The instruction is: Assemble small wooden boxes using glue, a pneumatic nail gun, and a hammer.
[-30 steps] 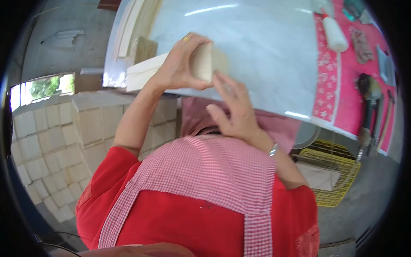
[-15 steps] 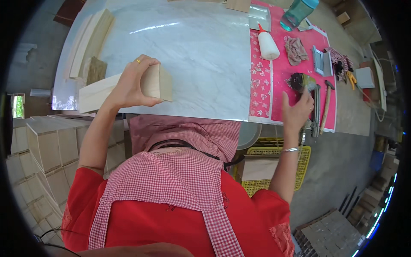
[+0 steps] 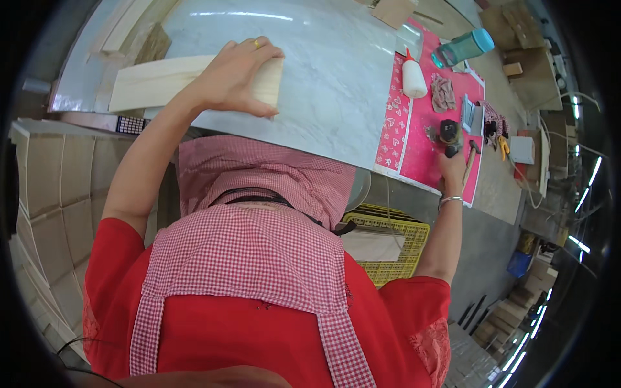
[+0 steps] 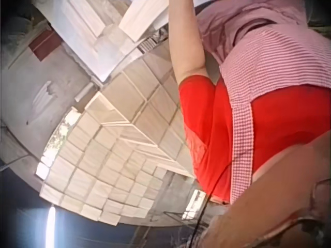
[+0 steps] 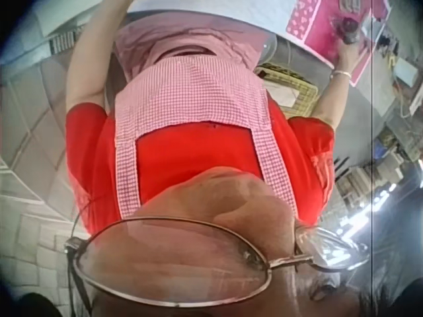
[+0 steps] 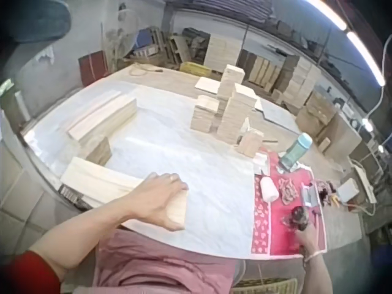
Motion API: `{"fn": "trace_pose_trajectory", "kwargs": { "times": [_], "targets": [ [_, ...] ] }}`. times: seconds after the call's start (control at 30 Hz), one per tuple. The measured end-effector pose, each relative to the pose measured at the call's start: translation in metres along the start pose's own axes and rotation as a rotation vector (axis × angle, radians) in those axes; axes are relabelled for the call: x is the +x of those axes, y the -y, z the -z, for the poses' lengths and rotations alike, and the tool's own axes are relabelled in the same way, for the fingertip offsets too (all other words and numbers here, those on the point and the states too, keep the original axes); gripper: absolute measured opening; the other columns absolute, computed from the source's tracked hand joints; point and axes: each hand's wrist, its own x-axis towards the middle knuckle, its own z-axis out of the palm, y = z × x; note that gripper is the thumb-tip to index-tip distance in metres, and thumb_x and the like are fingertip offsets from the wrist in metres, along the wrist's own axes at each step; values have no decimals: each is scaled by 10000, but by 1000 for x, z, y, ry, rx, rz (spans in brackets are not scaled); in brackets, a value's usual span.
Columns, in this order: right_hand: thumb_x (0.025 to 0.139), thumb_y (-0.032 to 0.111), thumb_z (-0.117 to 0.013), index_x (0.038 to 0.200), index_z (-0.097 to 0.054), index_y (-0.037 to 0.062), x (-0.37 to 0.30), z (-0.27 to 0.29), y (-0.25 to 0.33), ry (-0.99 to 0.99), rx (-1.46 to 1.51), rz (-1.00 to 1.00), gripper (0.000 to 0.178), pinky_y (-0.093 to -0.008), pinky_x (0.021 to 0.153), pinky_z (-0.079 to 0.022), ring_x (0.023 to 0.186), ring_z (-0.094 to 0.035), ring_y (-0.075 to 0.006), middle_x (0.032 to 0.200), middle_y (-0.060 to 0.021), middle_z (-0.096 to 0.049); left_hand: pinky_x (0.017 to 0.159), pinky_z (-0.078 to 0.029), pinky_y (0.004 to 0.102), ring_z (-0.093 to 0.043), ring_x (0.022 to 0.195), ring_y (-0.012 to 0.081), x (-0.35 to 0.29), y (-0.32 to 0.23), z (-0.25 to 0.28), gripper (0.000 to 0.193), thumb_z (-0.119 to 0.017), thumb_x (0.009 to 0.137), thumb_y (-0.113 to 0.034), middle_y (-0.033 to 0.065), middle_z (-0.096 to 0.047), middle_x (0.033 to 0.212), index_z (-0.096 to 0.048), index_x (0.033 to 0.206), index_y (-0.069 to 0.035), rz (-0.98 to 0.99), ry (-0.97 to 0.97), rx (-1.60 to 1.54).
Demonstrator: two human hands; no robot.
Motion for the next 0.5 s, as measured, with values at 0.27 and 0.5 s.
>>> {"fn": "trace_pose_trajectory", "kwargs": {
  "times": [0.27, 0.5],
  "targets": [
    [762, 112, -667, 930, -632, -52, -71, 109, 172, 249, 223, 185, 238, -288, 500, -458, 549, -594, -133, 680, -85, -635, 944, -391, 411, -542, 1153, 275, -5, 2, -2, 905, -820, 563, -505, 135, -601, 1192, -545, 1285, -35, 4, -23, 79],
    [774, 67, -782, 1027, -648, -40, -109, 140, 278, 454, 362, 635, 306, -310, 697, -533, 798, -670, -160, 910, -89, -709, 923, -424, 447, -572, 1102, 327, -5, -12, 29, 752, -811, 600, -500, 189, -622, 1111, -579, 1108, 4, 3, 98, 55]
  ]
}}
